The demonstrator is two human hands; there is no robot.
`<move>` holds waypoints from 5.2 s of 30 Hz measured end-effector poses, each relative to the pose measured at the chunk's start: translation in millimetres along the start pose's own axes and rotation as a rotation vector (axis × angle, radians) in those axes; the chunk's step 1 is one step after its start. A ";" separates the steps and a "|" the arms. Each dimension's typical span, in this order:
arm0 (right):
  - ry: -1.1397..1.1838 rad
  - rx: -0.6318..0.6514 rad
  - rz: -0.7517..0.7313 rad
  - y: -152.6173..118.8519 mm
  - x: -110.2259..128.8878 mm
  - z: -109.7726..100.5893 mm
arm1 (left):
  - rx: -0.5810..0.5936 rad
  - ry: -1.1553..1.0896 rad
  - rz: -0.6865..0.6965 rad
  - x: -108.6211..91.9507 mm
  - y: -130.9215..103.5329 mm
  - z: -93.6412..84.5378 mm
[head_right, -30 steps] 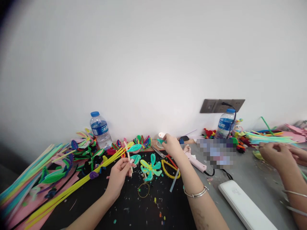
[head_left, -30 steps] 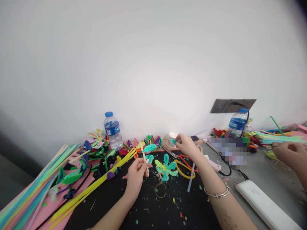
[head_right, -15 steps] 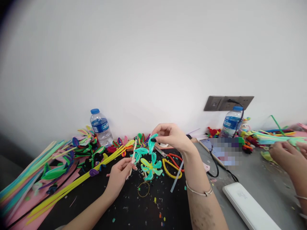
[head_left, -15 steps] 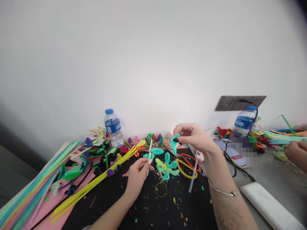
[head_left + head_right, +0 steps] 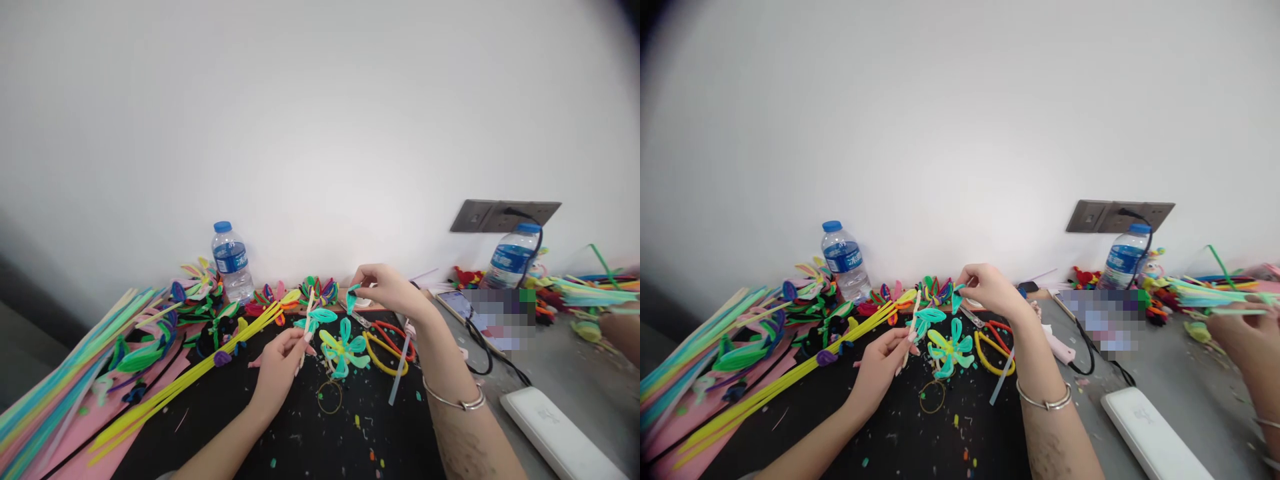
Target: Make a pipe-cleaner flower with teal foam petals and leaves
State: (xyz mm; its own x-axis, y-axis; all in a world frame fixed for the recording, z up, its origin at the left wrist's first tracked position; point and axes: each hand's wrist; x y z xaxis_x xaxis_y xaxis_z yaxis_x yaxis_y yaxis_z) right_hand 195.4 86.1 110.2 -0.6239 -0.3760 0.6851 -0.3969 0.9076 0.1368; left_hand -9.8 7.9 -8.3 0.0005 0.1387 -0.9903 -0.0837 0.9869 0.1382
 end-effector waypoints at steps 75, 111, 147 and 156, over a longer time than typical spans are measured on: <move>-0.295 0.044 -0.439 11.7 30.9 71.3 | 0.080 0.179 0.067 0.8 -5.6 2.2; -0.101 0.106 -0.203 12.6 21.6 50.9 | 0.132 0.002 0.006 -1.9 -4.2 4.8; 0.015 0.460 -0.090 16.9 -1.0 48.5 | 0.156 -0.258 0.033 3.7 -6.1 7.2; 0.242 0.561 -0.026 20.7 -6.8 49.9 | 0.174 -0.240 0.029 2.5 -6.3 8.6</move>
State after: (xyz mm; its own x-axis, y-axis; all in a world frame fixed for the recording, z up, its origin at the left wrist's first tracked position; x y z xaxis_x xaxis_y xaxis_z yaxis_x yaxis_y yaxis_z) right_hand 157.8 98.1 72.7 -0.4644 -0.2843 0.8387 -0.7453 0.6371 -0.1967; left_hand -0.7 2.7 -11.5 0.2378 0.1627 -0.9576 0.0850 0.9786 0.1874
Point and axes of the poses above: each hand's wrist, its own y-axis towards the middle knuckle, its own z-axis out of the palm, x = y × z, and after that the axes turned 6 degrees about z, right-handed
